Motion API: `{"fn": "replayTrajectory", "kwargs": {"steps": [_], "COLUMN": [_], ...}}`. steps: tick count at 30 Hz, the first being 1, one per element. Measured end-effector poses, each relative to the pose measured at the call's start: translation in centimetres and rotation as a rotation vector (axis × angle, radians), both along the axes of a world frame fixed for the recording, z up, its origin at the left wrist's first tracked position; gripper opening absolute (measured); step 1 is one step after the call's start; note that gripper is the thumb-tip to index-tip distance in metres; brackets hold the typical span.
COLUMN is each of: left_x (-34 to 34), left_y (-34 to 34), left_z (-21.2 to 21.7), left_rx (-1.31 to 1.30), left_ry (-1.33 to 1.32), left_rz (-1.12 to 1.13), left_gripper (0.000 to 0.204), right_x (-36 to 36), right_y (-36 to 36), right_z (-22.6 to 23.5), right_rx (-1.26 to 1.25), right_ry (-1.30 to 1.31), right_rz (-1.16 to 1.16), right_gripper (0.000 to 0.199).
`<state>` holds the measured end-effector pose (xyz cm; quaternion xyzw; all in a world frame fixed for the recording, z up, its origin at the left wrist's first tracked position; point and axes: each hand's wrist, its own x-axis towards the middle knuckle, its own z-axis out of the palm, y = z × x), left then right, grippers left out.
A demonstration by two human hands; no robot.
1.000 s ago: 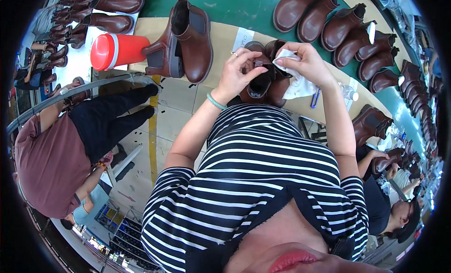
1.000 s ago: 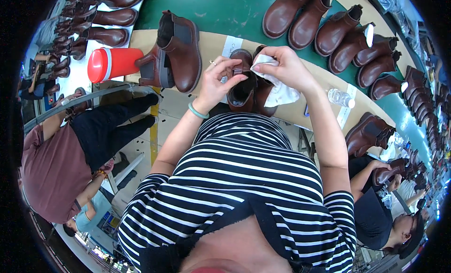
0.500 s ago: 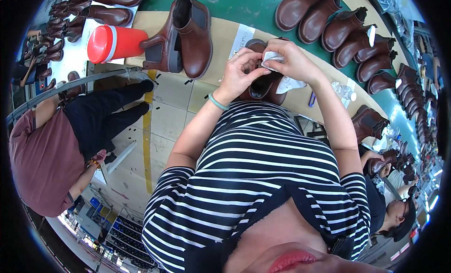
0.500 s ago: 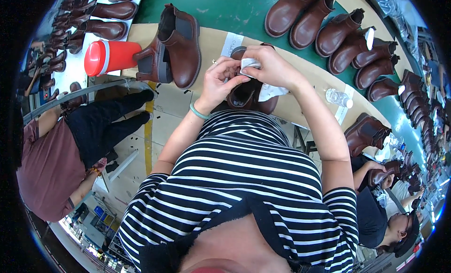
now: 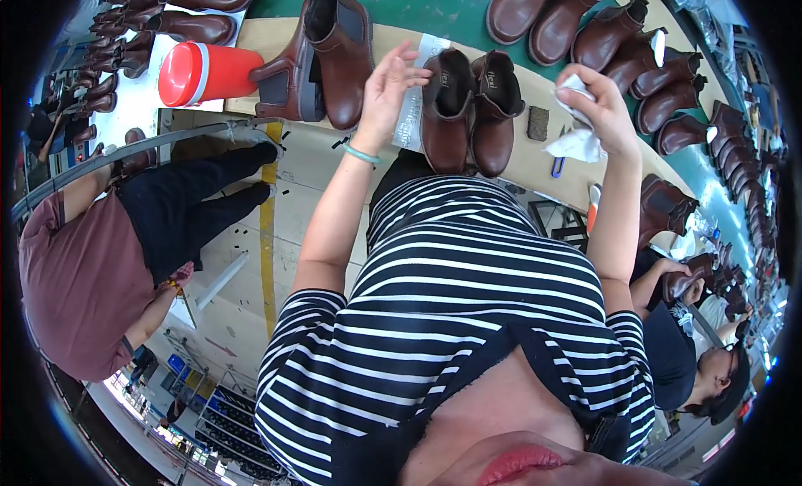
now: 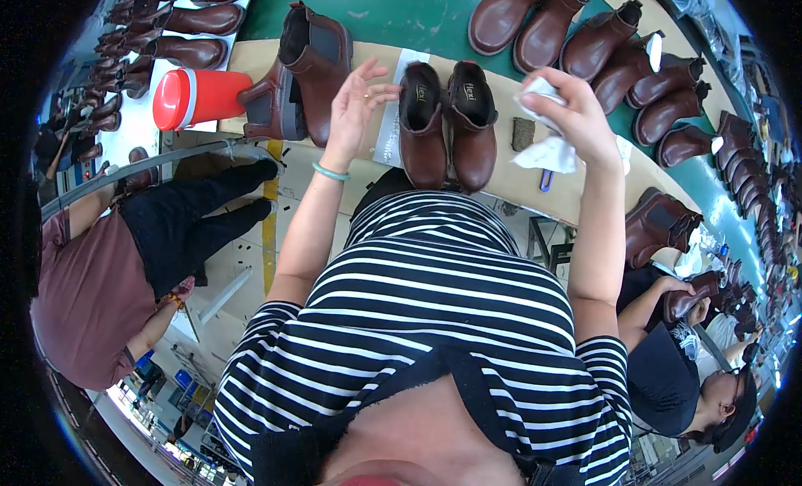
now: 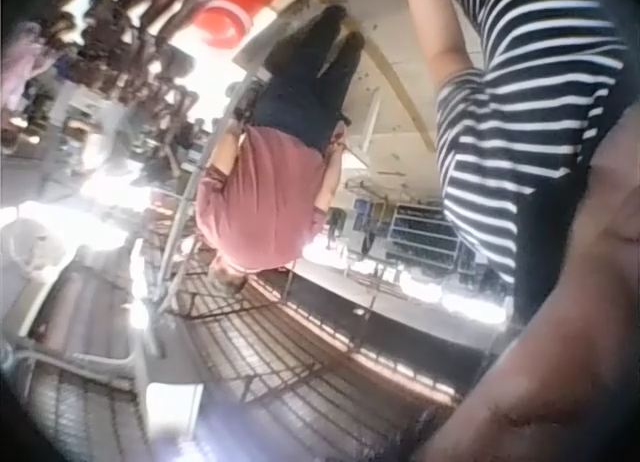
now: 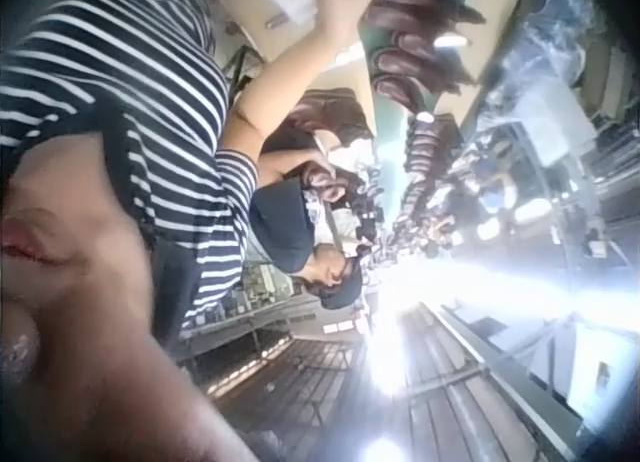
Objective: The recorder is inspecting and cleaning brown Chelsea-style boots on a production line, using a cloth and small tools to check for defects and trim loose threads.
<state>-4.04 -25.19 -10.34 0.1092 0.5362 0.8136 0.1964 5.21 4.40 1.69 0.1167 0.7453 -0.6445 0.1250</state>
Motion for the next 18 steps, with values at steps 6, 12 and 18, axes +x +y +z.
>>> {"fn": "replayTrajectory", "kwargs": {"steps": [6, 12, 18], "left_x": [3.8, 12.0, 15.7], "left_y": [-3.9, -5.3, -2.1], "left_z": [-3.8, -6.7, -7.4], "left_rx": [-0.263, -0.581, -0.192], "left_ry": [-0.212, -0.714, -0.713], "left_rz": [0.094, -0.079, -0.025], "left_gripper": [0.036, 0.039, 0.05], "right_x": [8.1, 15.2, 14.2], "right_y": [2.3, -0.9, -4.0], "right_z": [-7.5, -16.5, -18.3], "right_rx": [-0.304, -0.786, -0.916], "right_ry": [-0.32, -0.663, -0.541], "right_rz": [-0.181, -0.307, -0.224], "right_gripper": [0.008, 0.024, 0.019]}}
